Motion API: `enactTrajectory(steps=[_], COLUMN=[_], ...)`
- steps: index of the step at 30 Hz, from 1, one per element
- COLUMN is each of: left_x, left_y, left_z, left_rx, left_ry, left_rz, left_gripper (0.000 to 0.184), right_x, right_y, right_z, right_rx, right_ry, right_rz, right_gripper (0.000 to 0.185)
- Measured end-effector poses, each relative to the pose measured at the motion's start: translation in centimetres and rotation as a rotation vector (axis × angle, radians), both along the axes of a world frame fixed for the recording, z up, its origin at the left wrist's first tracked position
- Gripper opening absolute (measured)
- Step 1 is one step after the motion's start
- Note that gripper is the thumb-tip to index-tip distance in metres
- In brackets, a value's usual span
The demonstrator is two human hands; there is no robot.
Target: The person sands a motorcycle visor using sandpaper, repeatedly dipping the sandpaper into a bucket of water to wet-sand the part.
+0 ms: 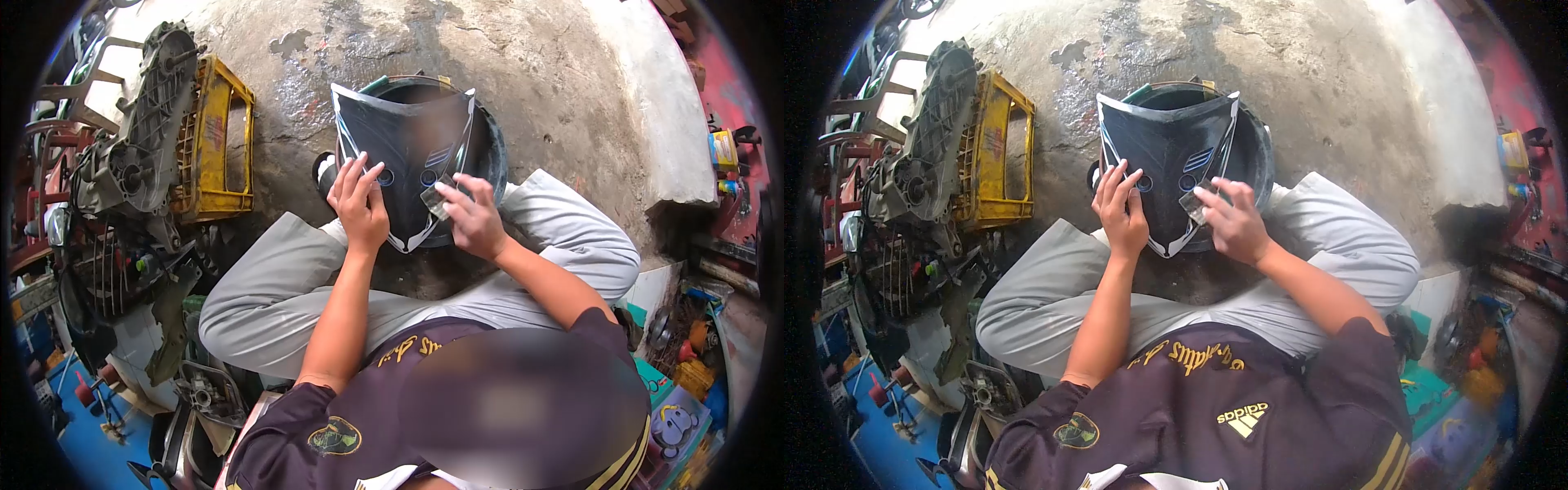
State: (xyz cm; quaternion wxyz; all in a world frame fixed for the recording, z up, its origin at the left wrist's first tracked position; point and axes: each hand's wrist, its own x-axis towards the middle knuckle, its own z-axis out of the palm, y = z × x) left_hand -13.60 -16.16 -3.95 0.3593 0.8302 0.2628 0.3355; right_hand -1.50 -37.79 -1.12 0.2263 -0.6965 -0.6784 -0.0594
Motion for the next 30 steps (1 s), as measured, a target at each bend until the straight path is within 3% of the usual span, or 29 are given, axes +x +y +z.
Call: enactTrajectory(steps=[4, 8, 11, 16, 20, 22, 24, 30], left_x=[0.2, 0.2, -0.1, 0.0, 0.1, 0.3, 0.3, 0.4], left_y=[0.2, 0.1, 0.0, -0.3, 0.1, 0.0, -0.1, -0.1], left_z=[0.1, 0.0, 0.2, 0.1, 0.4, 0.1, 0.0, -0.5], left_rx=[0.022, 0.023, 0.029, 0.02, 0.022, 0.005, 0.012, 0.034], left_ry=[0.015, -0.006, 0.018, 0.064, 0.072, 0.008, 0.011, 0.014], left_rz=[-0.008, -0.011, -0.013, -0.026, -0.04, -0.028, -0.028, -0.027], left_gripper=[0.033, 0.032, 0.033, 0.032, 0.033, 0.034, 0.034, 0.034], right_x=[-0.7, 2.1, 0.4, 5.2, 2.8, 5.0, 7.0, 4.2], right_y=[-0.5, 0.0, 0.0, 1.2, 1.1, 1.3, 1.7, 1.1], right_z=[0.8, 0.0, 1.0, 0.8, 1.7, 1.8, 1.1, 1.2], right_rx=[-0.064, 0.045, -0.018, 0.0, -0.051, -0.065, 0.017, -0.058], right_ry=[0.088, 0.184, 0.185, 0.181, 0.212, 0.12, 0.2, 0.228], right_rz=[0.184, -0.155, 0.152, -0.021, 0.371, 0.32, 0.097, 0.425], right_gripper=[0.018, 0.027, 0.028, 0.029, 0.023, 0.024, 0.024, 0.021])
